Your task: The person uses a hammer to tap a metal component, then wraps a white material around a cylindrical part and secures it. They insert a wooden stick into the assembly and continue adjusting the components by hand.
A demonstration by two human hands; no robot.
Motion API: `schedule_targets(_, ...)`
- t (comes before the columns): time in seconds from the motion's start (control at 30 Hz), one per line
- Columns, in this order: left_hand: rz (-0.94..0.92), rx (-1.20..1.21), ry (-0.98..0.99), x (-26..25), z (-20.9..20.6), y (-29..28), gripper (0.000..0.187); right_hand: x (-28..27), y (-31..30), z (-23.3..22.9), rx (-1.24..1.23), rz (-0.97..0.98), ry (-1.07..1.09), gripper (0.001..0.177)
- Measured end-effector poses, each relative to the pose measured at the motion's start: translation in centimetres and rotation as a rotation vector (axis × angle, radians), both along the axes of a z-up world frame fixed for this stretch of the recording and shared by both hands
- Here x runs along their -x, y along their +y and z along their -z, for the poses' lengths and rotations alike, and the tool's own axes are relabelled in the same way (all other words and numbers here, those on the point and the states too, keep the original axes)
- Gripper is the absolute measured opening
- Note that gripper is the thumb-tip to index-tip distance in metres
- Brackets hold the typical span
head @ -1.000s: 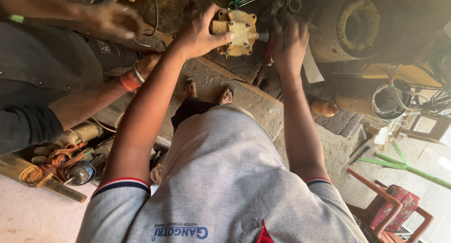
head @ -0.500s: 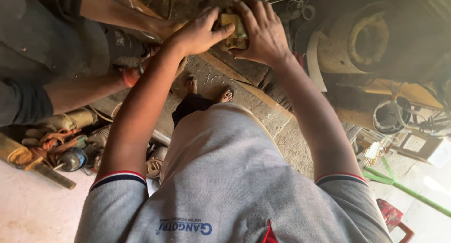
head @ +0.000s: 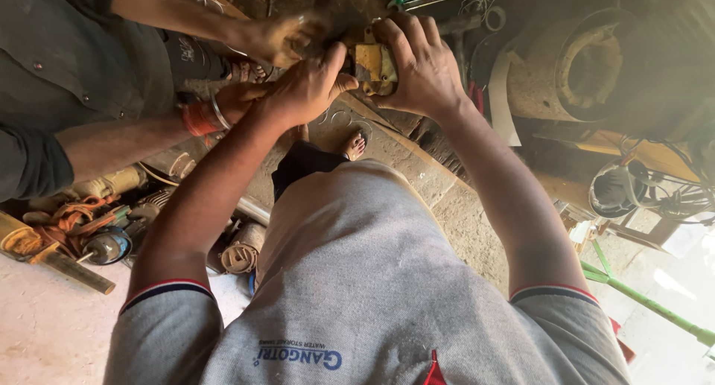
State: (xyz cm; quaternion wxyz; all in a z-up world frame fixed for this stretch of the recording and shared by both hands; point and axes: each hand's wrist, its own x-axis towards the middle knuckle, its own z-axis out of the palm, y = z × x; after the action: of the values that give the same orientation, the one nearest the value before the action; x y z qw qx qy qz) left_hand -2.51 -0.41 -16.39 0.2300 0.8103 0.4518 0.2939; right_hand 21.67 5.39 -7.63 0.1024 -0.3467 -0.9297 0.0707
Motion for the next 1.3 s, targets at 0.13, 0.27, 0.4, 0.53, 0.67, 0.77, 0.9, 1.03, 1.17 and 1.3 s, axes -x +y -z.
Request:
schedule_targets(0.13,-0.03,0.204,0.028,0.5,-0.5,0.5,0.053,0.6,0.4,0.0,-0.021,-0.022,0.0,0.11)
schedule_targets(0.27,-0.029,0.099,0.011,0.7,-1.7,0.6,0.055,0.4,0.5,0.3,-0.003,-0.033,-0.006,0.108)
schedule_targets(0.4,-0.005,0.109,-0.015,0.6,-2.2,0.5,0.056,0.4,0.3,0.5,-0.03,-0.032,0.014,0.109)
schedule_targets(0.53,-0.054,0.183,0.042,0.8,-2.0,0.3,0.057,1.1,0.2,0.8,-0.048,0.018,-0.033,0.108)
schedule_targets(0.67,-0.033,0.23,0.118,1.6,-2.3,1.9,0.059,1.4,0.9,0.7,-0.007,0.06,-0.083,0.117)
schedule_targets(0.77,0.021,0.191,0.003,2.1,-3.0,2.2,0.074,1.2,0.4,1.0,0.008,0.057,-0.011,0.112)
schedule_targets(0.9,-0.021,0.353,-0.273,0.7,-4.3,3.4,0.078,0.1,-0.3,2.1,-0.036,0.061,0.009,0.117)
schedule_targets(1.03,-0.154,0.287,0.133,-1.2,-5.0,4.6,0.081,-0.1,-0.6,3.2,-0.034,0.083,0.032,0.13)
schedule_targets(1.17,-0.116,0.069,0.079,-2.5,-4.6,3.2,0.081,-1.4,-2.9,3.8,-0.085,0.101,0.135,0.129)
schedule_targets(1.3,-0.108,0.1,-0.023,-3.1,-4.6,0.7,0.09,-1.7,-5.2,3.9,-0.154,0.133,0.206,0.112)
